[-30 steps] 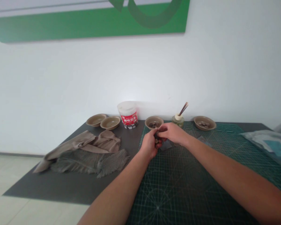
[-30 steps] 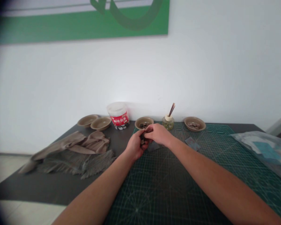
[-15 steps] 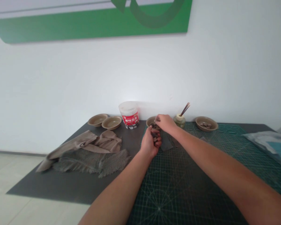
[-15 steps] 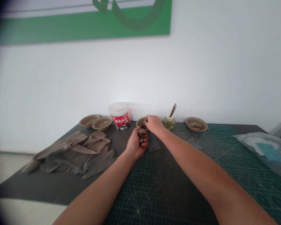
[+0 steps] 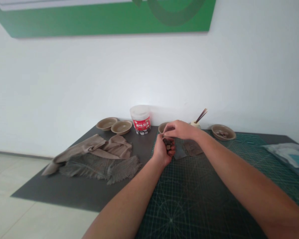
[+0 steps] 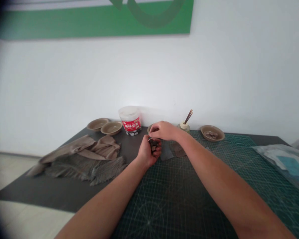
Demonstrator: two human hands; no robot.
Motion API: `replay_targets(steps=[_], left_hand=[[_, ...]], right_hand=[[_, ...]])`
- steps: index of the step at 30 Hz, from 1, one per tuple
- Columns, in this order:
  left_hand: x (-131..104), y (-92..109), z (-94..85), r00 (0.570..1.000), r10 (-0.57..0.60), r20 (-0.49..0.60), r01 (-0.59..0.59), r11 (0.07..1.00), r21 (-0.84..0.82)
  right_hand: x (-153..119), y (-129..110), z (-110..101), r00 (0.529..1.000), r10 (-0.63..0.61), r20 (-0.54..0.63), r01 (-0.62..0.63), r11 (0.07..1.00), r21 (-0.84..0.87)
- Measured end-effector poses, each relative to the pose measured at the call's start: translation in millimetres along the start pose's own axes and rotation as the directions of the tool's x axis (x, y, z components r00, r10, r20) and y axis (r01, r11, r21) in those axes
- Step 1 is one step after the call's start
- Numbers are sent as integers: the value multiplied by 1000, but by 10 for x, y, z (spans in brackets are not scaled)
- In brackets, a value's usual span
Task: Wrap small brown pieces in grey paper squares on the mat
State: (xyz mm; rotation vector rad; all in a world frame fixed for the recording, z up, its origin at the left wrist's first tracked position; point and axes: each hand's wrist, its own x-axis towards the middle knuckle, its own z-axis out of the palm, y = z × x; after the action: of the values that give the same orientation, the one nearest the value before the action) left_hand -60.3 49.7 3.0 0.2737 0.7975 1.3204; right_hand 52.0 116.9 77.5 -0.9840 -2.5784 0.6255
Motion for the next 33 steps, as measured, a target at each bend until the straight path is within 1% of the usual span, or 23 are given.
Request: replay_targets(steps=[1,2,3,4,7,10,14,19,23,26,29,31,33], left_hand=[[3,-3,0,1000,3,4,-3,1000,-6],[5,-6,1,1000,7,8,-7,1000,-11],[7,-9,1,1000,10,11,-10,1000,-15],[9,-12,2,1000,12,13,-12,1000,-18],[18,-18,-2,1000,12,13,-12,1000,-18],[23,-23,-7,1000,3,16,-2,1000,-12],[22,-37,-3,1000,-10,20,10,1000,-3],[27,-39,0,999,-17,30,18,1000,-17],[29,-12,-6,999,-15,38,17,999,-52],[23,9,-8,999,-7,33,10,997,-80],[18,20,-2,1000,7,24,-5,996,-93],[17,22,6,1000,16,18,-14,996,-93],[14,23,11,1000,23,9,-22,996,-91]], right_hand=[[-62,-22,-24,990,-69,122,59,994,91],[-117,-39,-31,977,-111,180,85,985,150],[-164,-53,-22,970,-136,201,98,977,187],[-200,-63,-1,970,-144,198,103,973,206],[-246,-77,93,983,-131,129,106,977,184],[-235,-73,153,985,-131,115,111,980,164],[-229,-62,154,988,-108,109,94,988,126],[-259,-72,118,995,-70,66,63,992,110],[-247,-62,90,999,-40,4,39,989,143],[-219,-24,83,999,-38,-36,45,975,218],[-202,19,99,998,-63,-20,66,949,309],[-198,40,116,996,-85,1,80,941,329],[-189,60,128,995,-97,-13,96,938,334]])
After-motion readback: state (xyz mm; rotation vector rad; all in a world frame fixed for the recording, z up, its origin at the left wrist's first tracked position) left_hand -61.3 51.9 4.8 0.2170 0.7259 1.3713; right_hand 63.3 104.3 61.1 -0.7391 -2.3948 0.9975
